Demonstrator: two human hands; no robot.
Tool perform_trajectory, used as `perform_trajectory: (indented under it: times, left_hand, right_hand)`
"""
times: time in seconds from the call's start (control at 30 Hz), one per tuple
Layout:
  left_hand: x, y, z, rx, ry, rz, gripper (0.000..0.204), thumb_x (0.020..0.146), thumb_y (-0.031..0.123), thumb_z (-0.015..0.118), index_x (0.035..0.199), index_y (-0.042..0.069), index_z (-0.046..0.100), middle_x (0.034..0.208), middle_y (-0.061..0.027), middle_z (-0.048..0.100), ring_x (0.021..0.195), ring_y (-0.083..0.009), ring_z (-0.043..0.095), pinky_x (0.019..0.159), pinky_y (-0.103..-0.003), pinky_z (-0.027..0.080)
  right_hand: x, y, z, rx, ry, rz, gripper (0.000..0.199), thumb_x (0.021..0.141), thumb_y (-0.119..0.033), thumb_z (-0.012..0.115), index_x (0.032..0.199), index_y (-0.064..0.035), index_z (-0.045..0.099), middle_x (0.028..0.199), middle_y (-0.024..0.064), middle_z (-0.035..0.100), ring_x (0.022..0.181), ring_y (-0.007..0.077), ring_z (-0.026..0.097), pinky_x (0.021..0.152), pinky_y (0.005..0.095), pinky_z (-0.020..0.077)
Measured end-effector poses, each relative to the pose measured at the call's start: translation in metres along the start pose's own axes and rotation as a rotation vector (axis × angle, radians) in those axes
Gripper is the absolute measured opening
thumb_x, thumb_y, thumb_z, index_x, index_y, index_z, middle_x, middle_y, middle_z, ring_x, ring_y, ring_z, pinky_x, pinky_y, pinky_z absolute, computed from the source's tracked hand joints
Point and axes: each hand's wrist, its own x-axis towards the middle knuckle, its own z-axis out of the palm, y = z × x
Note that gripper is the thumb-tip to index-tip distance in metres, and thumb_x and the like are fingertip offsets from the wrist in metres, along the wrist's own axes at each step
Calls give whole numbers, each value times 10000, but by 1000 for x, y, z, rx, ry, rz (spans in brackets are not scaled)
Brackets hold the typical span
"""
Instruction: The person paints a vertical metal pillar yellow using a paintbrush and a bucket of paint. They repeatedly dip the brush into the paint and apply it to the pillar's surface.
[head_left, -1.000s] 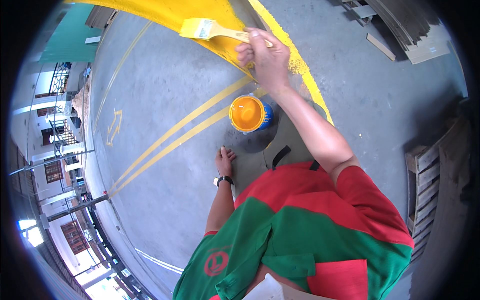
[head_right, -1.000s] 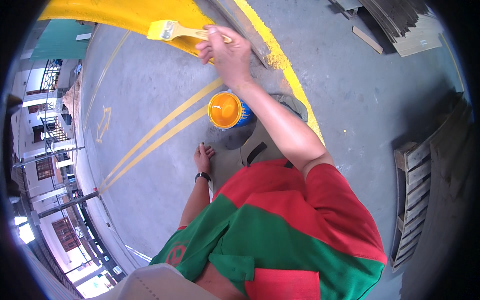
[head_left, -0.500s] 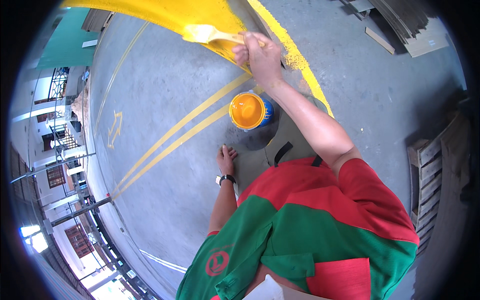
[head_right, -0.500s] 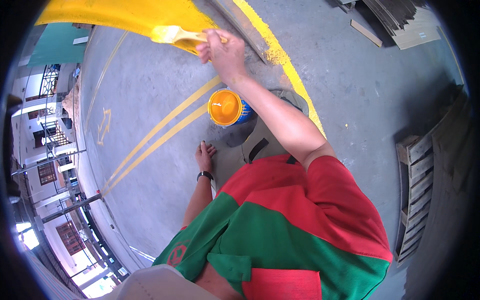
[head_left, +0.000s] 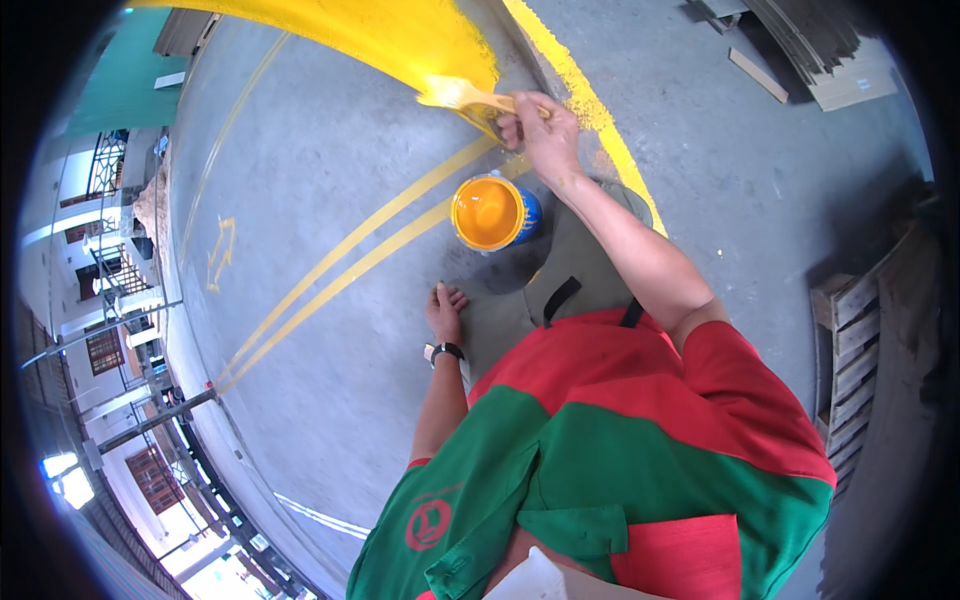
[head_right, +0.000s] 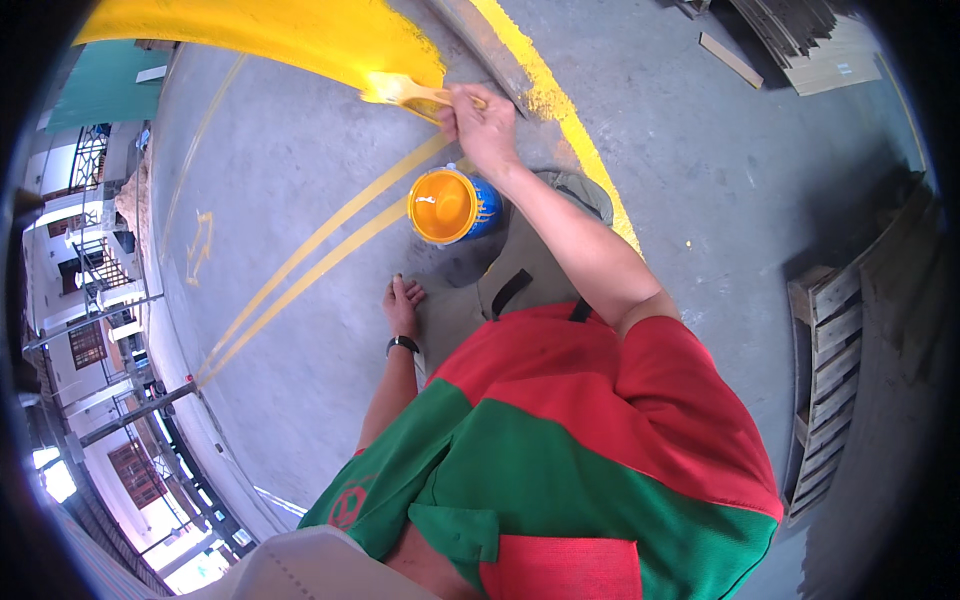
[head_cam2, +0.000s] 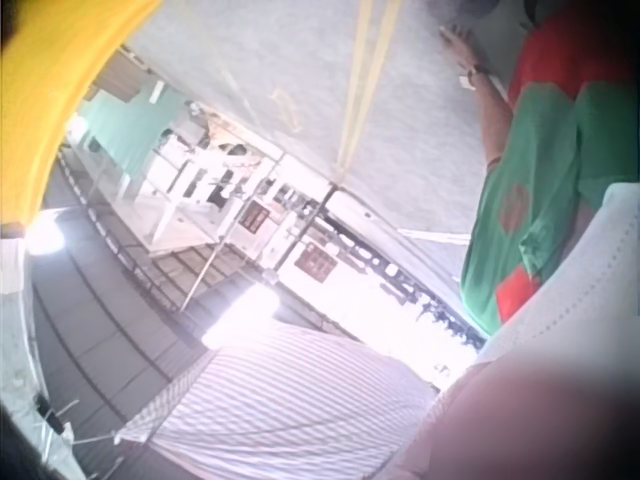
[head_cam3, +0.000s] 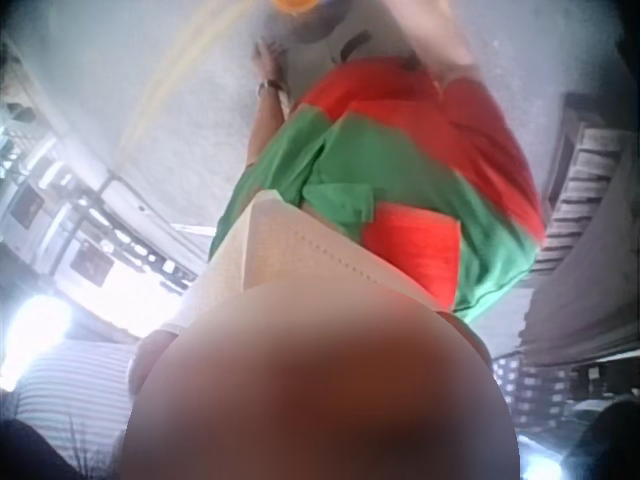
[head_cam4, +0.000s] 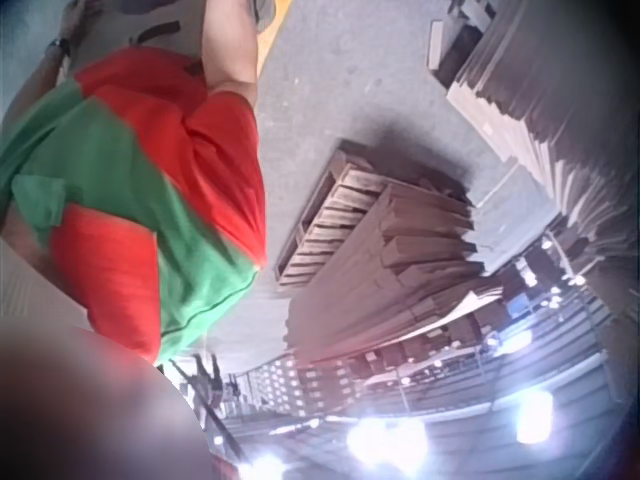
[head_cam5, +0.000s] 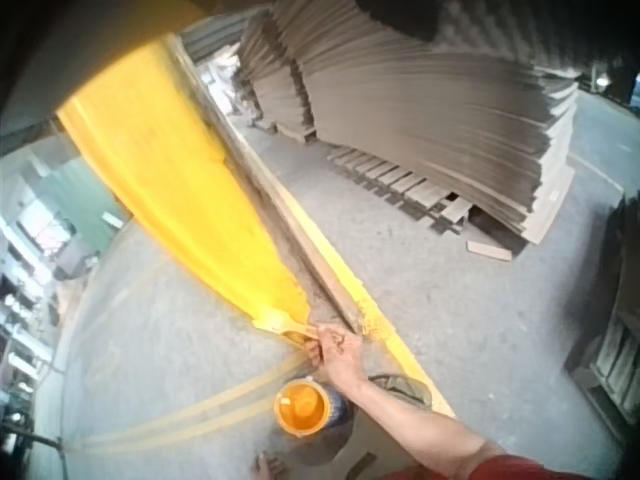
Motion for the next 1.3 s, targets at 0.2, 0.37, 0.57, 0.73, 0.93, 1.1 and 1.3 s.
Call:
perform_trajectory:
  times: [0.2,0.37,0.57,0.73,0.93,1.1,1.3]
  left_hand:
    - [2,-1,-1,21,9,-8,534,1069,382,555,1359,-64,523,1127,-193,663,932,-224,695,789,-332,615]
    - [3,-3,-1,31,-12,0,566,1073,414,533,1401,-48,512,1151,-200,669,946,-230,705,818,-335,613]
    - [4,-6,-5,12,-18,-2,572,1074,416,531,1413,-43,507,1145,-197,672,949,-231,706,815,-339,616]
    - [4,-5,-2,-4,9,0,521,1074,386,545,1360,-49,532,1129,-193,667,910,-214,693,767,-328,618]
    - [3,-5,-5,-26,0,1,549,1072,410,543,1373,-48,519,1141,-201,662,918,-221,696,778,-331,618]
    - [1,-5,-5,-87,-4,-6,552,1073,414,538,1373,-49,516,1151,-207,661,928,-224,697,789,-338,617]
    - [0,-4,-10,-103,-20,-2,625,1059,449,549,1419,-58,482,1186,-224,661,954,-237,702,813,-342,617]
  right_hand:
    - [2,25,-21,82,47,-151,268,1056,-233,610,1094,12,713,795,63,709,611,94,616,558,240,522]
    - [-3,19,-15,-31,-62,-26,264,1059,-222,607,1142,5,715,795,54,702,643,85,615,584,240,530]
    - [-11,22,-25,8,35,-203,267,1058,-194,609,1193,19,696,833,74,714,677,111,635,631,257,552]
    - [-8,30,-16,-45,-152,-288,257,1059,-159,598,1208,32,683,885,85,718,723,113,650,651,257,555]
    - [-10,34,-35,-278,9,-201,271,1058,-172,601,1229,23,680,887,73,721,735,89,643,652,242,550]
    - [-1,56,-34,-173,-28,-165,286,1052,-189,610,1248,8,676,896,62,722,740,93,647,664,242,553]
    - [-18,47,-53,-618,11,-118,274,1007,-232,662,1152,-7,725,818,100,732,735,133,683,695,306,556]
